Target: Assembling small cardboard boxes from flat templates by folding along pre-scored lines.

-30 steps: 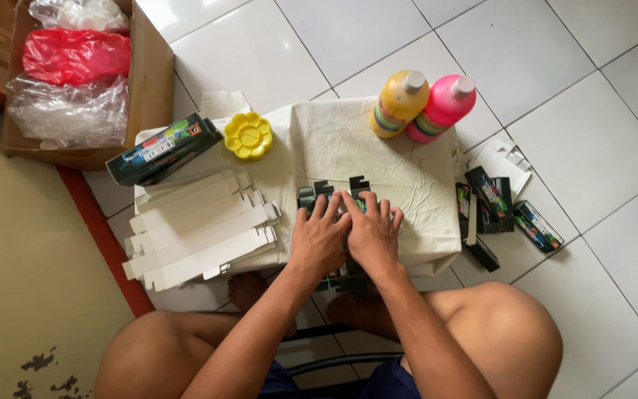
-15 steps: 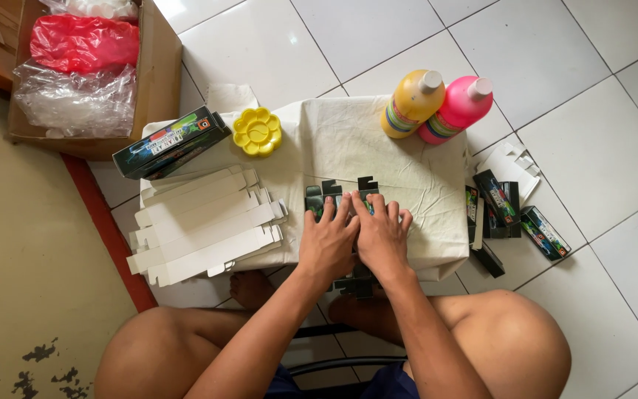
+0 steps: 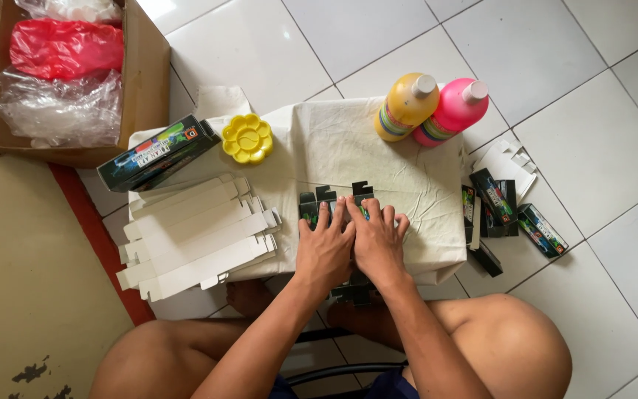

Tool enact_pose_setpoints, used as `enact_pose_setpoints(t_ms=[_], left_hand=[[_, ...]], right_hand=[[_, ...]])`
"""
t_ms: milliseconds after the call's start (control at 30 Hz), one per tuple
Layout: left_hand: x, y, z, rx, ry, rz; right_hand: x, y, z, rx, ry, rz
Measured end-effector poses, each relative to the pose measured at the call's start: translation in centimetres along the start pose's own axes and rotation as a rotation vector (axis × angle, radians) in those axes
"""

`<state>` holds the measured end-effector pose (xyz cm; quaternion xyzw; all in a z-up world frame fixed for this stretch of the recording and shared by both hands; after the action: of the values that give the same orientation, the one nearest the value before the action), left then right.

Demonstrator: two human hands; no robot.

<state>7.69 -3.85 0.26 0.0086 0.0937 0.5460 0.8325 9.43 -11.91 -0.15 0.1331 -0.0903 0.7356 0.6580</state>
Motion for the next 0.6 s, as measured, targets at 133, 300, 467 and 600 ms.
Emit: enact_pose_setpoints(t_ms=[133, 300, 467, 600], left_hand=[[0.4, -0.2, -0.7, 0.004, 0.016, 0.004], [0.2, 0.2, -1.5, 0.03, 0.033, 0.036], [-0.3, 0.9, -1.2, 0.029, 0.047, 0.008], [-0.4, 1.4, -1.7, 0.042, 0.048, -0.011]], right_hand=[[-1.3, -0.5, -1.4, -0.034, 0.03, 0.026], [-3.1, -1.8, -1.4, -0.179, -0.035, -0.054], [-2.5, -2.4, 0.2, -0.07, -0.145, -0.043], [-3.6, -2.7, 0.2, 0.039, -0.221, -0.103]])
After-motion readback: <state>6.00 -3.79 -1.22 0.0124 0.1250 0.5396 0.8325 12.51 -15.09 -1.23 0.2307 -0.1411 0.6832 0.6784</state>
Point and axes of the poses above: each hand's wrist, its own y-axis away from the middle knuckle, its own z-axis out of the back of the hand, x = y × z, the point moved 8 cm from there along -y, towards the middle knuckle, and after that the axes turned 9 degrees about -x, right-handed, at the moved point
